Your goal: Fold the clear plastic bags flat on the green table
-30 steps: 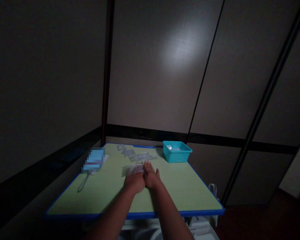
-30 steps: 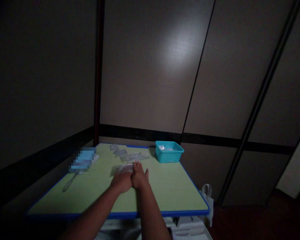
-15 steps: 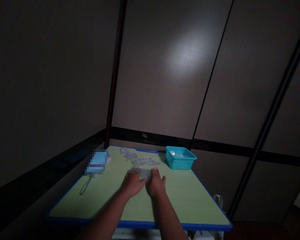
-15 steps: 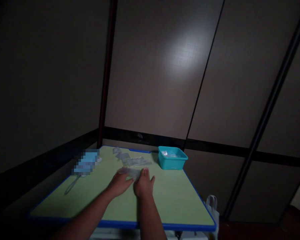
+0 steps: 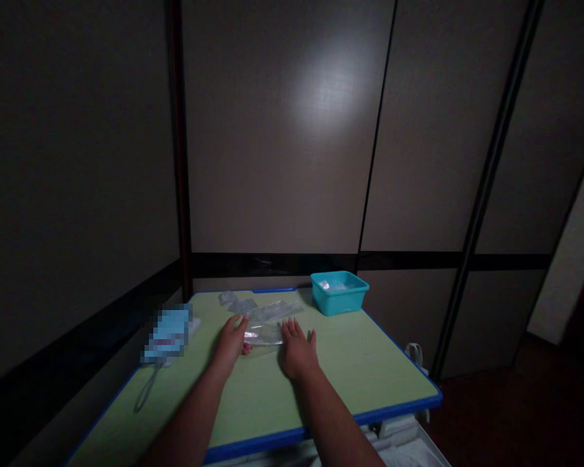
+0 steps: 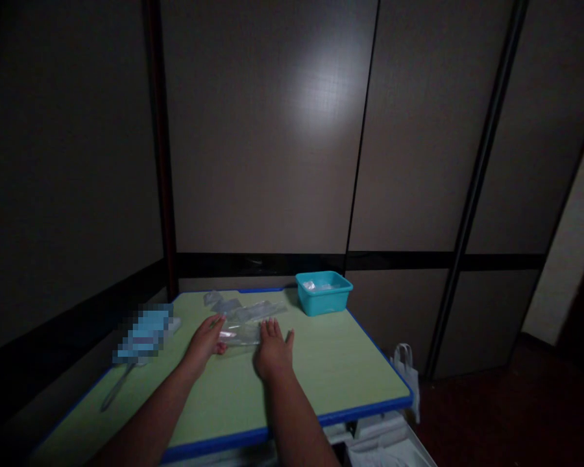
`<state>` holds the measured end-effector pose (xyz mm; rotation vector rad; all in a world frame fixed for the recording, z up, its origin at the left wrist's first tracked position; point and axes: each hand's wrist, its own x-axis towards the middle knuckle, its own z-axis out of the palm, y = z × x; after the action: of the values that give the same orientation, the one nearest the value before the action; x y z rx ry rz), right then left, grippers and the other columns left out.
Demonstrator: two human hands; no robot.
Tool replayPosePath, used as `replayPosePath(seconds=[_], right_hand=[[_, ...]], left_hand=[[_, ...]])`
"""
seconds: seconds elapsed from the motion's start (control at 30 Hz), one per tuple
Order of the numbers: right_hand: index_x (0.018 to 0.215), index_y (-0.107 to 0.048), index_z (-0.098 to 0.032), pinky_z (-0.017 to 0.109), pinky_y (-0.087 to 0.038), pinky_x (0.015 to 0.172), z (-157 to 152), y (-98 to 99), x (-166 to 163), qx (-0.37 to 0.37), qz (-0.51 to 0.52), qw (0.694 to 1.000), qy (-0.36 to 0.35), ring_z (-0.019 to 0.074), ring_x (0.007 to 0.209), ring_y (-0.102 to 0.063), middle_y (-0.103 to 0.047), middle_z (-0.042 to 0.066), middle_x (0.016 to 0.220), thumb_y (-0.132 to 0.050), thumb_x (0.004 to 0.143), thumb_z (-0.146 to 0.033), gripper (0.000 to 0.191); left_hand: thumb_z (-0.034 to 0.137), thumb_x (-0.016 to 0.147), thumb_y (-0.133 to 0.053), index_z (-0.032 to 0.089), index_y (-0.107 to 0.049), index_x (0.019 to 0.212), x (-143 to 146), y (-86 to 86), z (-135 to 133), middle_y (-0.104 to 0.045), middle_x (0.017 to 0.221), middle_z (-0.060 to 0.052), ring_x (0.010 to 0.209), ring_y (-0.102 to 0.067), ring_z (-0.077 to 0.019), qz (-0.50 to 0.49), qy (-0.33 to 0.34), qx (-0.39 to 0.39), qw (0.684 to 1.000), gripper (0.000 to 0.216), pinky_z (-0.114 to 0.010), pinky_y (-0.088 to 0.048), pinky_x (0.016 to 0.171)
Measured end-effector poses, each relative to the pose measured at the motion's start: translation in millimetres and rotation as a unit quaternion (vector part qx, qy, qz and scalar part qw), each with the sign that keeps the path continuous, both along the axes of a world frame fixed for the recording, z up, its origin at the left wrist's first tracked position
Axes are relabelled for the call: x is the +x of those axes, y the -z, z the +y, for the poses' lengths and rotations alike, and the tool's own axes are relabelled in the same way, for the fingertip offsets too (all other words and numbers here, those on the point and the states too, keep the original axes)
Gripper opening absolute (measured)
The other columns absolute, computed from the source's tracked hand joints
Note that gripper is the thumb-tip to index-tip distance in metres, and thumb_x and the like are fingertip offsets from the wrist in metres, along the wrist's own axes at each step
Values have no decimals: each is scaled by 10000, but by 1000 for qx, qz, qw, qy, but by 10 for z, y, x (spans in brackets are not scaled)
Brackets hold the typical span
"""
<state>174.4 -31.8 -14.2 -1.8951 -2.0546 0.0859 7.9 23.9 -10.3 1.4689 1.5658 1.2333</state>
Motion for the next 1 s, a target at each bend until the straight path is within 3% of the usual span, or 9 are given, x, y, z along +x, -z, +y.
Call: replayPosePath(seconds=[0.07,0.2,0.37,0.6,0.77,0.9,1.0], right_hand=[[1385,-177,-277,584,3,997,-35,-43,-3,-6,0,1000,-5,189,1337,-55,-165,28,1457,-343,752,-180,661],[1373,-202,-323,579,16,997,-104,-132,-31,-12,1,1000,-6,195,1338,-40,-157,-1,1460,-347,771,-202,630],[1363,-217,-347,550,32,1012,-139,-165,-49,3,13,998,-63,173,1336,-53,-187,-45,1449,-353,762,-195,635],[1290,-372,-348,582,49,987,-102,-128,-16,-26,-4,995,-101,164,1336,-61,-218,-42,1440,-350,730,-160,591],[1287,-375,-358,569,61,990,-111,-136,-13,-37,0,994,-107,160,1334,-75,-249,-35,1430,-332,759,-174,560],[1291,-372,-350,569,73,992,-96,-126,-1,-29,15,994,-103,162,1332,-96,-260,-32,1425,-325,761,-187,557],[1319,-342,-307,558,62,1007,-75,-109,15,-27,20,995,-89,166,1331,-105,-251,-21,1428,-313,770,-207,559]], left_hand=[[382,860,-401,170,-348,1229,-14,20,-29,-600,689,12,379,-535,-80,-3,-7,2,1000,429,-194,-427,381],[286,826,-472,198,-460,1121,-37,18,-114,-582,673,35,374,-497,-63,38,-9,19,999,308,-180,-390,385],[270,805,-487,209,-513,1027,-100,-25,-173,-597,685,23,565,-576,-113,125,-43,56,990,231,-198,-396,528],[332,812,-453,207,-543,972,-138,-68,-228,-619,776,-39,766,-586,-184,231,-76,93,965,222,-264,-401,671],[335,829,-427,227,-549,1070,-33,-42,-323,-564,1147,-65,1103,-469,-191,358,25,198,912,291,-325,-317,949],[349,853,-375,265,-454,1233,16,30,-348,-430,1347,-27,1273,-299,-182,406,112,168,891,396,-422,-147,1057],[327,857,-341,265,-411,1277,11,72,-327,-376,1384,-18,1310,-234,-170,435,140,130,880,430,-458,-108,1063]])
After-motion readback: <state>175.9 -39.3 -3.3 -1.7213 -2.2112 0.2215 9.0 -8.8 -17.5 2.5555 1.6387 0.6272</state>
